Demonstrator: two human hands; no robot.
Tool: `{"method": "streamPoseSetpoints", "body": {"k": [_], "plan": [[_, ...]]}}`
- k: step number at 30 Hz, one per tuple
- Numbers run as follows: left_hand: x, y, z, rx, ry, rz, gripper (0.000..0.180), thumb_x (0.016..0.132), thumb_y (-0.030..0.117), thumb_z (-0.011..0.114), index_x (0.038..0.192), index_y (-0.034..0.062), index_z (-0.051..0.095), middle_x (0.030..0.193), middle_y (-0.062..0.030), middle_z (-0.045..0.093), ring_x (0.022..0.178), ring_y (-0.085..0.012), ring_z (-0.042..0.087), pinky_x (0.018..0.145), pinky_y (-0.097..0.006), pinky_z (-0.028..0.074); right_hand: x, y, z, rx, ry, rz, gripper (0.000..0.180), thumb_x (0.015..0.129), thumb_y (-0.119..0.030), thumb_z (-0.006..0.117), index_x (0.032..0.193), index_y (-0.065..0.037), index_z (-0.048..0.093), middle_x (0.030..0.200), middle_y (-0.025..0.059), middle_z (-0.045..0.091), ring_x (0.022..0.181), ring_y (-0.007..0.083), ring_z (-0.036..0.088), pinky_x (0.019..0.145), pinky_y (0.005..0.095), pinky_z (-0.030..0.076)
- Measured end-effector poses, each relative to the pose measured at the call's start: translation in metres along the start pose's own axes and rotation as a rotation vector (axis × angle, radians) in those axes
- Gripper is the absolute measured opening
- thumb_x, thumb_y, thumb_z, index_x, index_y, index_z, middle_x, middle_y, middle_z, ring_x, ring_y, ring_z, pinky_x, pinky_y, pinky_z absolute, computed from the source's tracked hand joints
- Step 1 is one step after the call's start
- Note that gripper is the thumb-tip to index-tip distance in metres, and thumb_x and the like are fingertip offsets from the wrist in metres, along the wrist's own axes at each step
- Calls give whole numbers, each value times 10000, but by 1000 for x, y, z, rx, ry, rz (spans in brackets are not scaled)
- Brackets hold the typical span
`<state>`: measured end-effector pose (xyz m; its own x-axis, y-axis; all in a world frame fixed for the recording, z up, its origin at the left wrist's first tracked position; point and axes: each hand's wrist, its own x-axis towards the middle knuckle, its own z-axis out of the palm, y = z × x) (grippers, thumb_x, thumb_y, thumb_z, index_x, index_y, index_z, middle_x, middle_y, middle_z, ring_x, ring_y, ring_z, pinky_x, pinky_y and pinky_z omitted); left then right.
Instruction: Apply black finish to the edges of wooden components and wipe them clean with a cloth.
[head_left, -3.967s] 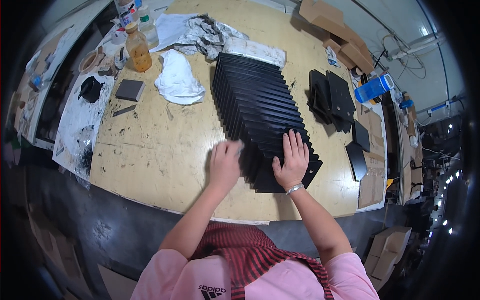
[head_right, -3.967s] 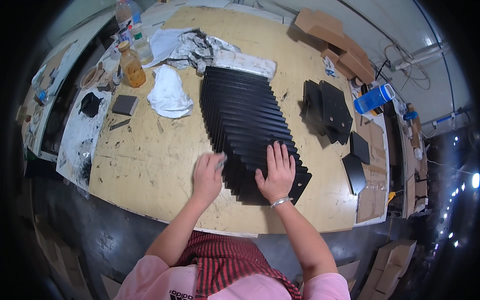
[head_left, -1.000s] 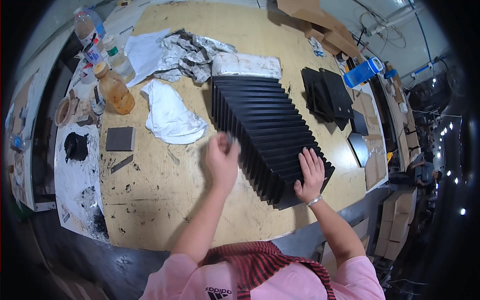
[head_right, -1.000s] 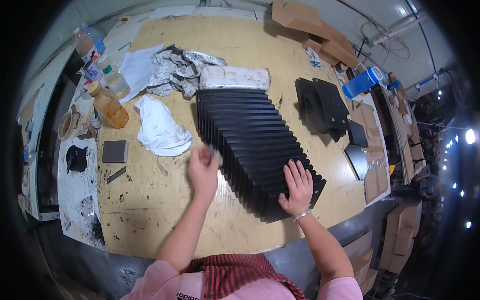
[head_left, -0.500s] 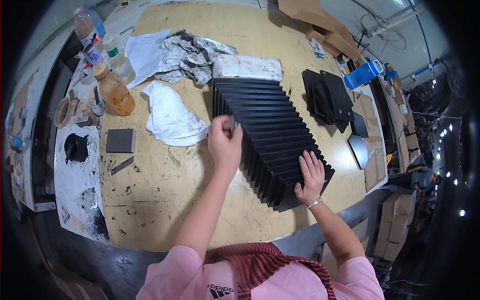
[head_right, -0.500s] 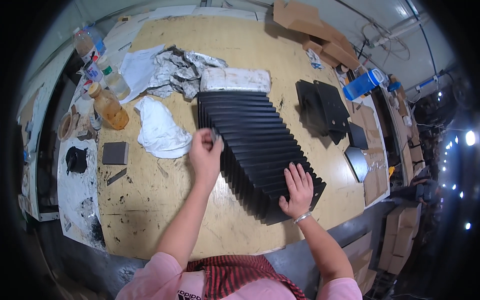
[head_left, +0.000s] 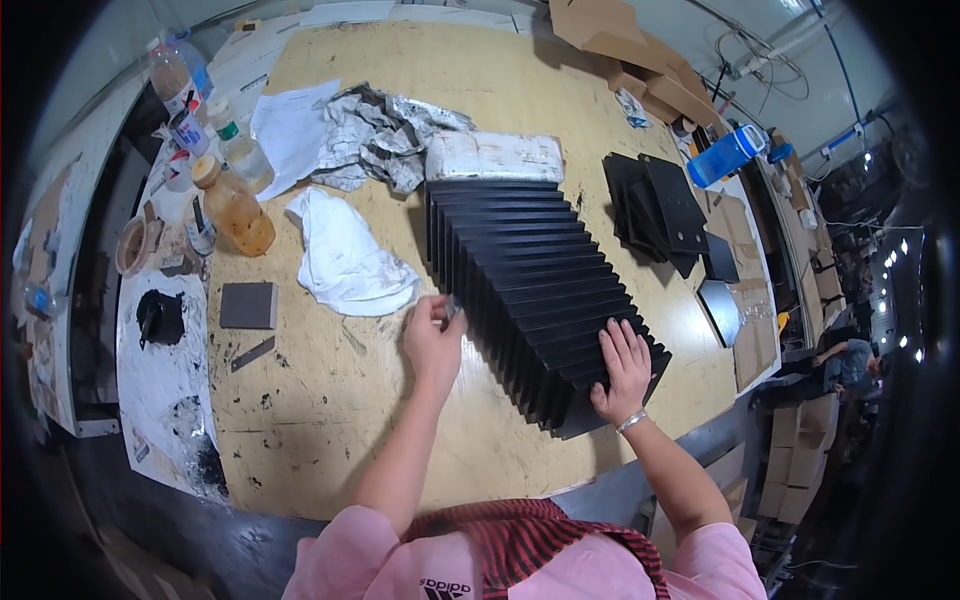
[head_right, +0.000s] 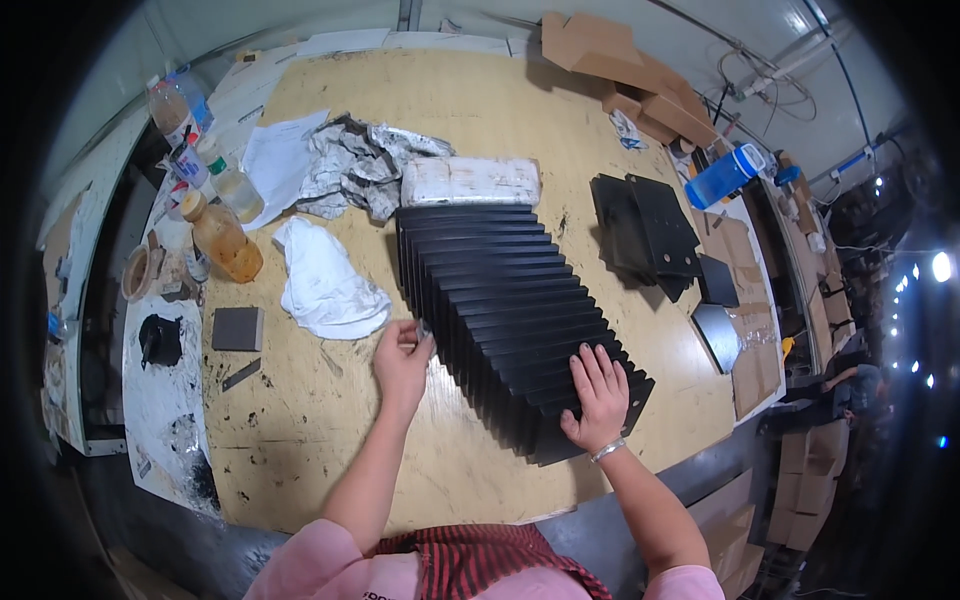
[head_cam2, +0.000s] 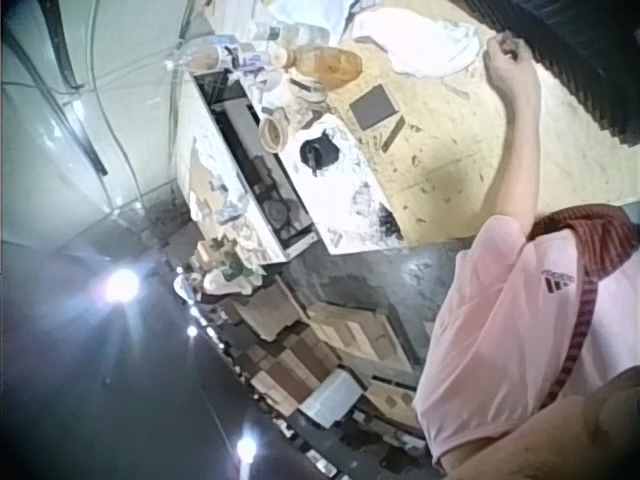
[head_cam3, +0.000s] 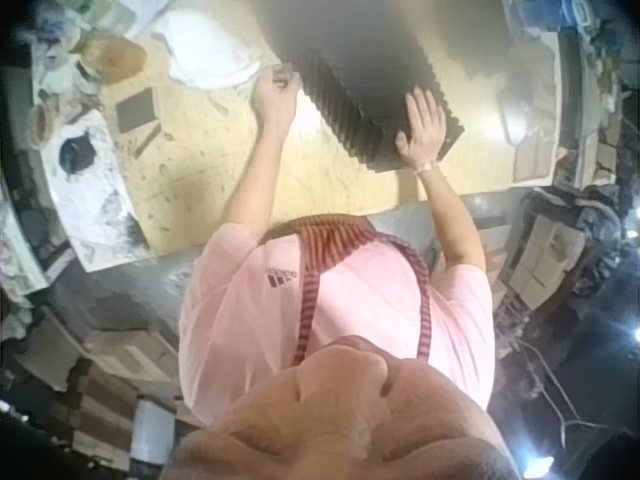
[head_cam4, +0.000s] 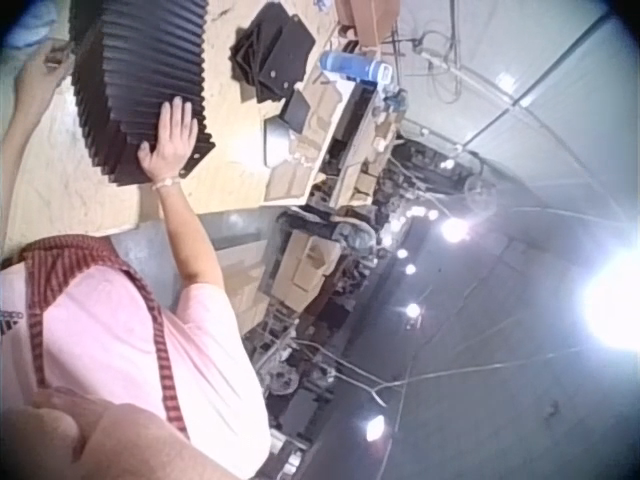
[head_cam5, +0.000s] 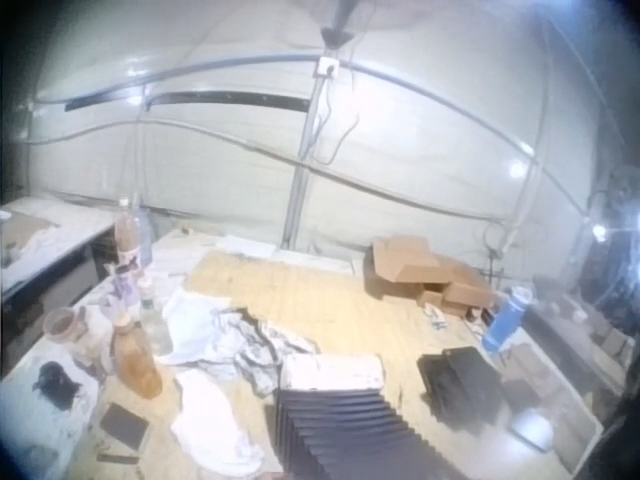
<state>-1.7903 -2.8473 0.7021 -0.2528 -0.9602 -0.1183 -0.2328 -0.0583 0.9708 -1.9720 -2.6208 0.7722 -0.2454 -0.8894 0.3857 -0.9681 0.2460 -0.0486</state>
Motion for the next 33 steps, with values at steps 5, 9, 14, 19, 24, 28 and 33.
{"method": "streamPoseSetpoints", "body": {"k": [5, 9, 14, 19, 24, 28, 33], "plan": [[51, 45, 9, -259, 103, 179, 207, 880, -5, 655, 1074, 14, 582, 879, -48, 619, 694, -89, 583, 560, -203, 453, 2, 0, 1, 7, 2, -17, 672, 944, -506, 324, 1320, 0, 556, 1395, 202, 532, 1326, 403, 464, 1087, 518, 321], [41, 37, 9, -31, 113, 201, 265, 805, 50, 731, 1045, 40, 620, 867, -62, 623, 712, -162, 595, 690, -313, 500, 4, 0, -3, 9, -2, -13, 671, 943, -505, 325, 1318, 1, 557, 1392, 203, 534, 1323, 403, 467, 1085, 517, 323], [46, 9, 3, -247, 76, 67, 286, 805, 29, 732, 1069, 3, 626, 864, -69, 645, 727, -154, 623, 688, -291, 507, 3, -1, -2, -7, -11, -9, 680, 941, -506, 318, 1316, 9, 555, 1394, 207, 530, 1318, 404, 472, 1085, 519, 321], [78, 56, 13, -259, 145, 195, 253, 810, 5, 714, 1049, 20, 631, 841, -69, 615, 695, -146, 575, 657, -288, 482, 4, 0, 0, 9, -14, -7, 682, 942, -508, 316, 1316, 9, 555, 1394, 211, 529, 1320, 412, 468, 1085, 521, 319], [64, 11, -3, -56, 93, 153, 289, 799, 11, 710, 1082, 26, 654, 821, -60, 587, 693, -146, 557, 641, -298, 470, 2, 1, -1, 4, 3, 11, 675, 937, -536, 337, 1298, -23, 586, 1384, 186, 545, 1310, 390, 483, 1067, 515, 338], [97, 64, -13, 56, 212, 320, 303, 799, -19, 697, 1092, 59, 683, 904, -71, 603, 739, -171, 580, 693, -286, 479, 2, 1, 1, 13, 9, 6, 677, 937, -538, 337, 1301, -24, 584, 1384, 184, 545, 1310, 390, 483, 1068, 515, 338], [103, 52, -20, 394, 217, 706, 323, 760, -44, 680, 1041, 111, 719, 939, -75, 612, 827, -251, 555, 761, -355, 469, 2, 0, 0, 20, -2, 18, 689, 941, -553, 331, 1316, -27, 571, 1379, 182, 548, 1306, 393, 485, 1068, 515, 337]]}}
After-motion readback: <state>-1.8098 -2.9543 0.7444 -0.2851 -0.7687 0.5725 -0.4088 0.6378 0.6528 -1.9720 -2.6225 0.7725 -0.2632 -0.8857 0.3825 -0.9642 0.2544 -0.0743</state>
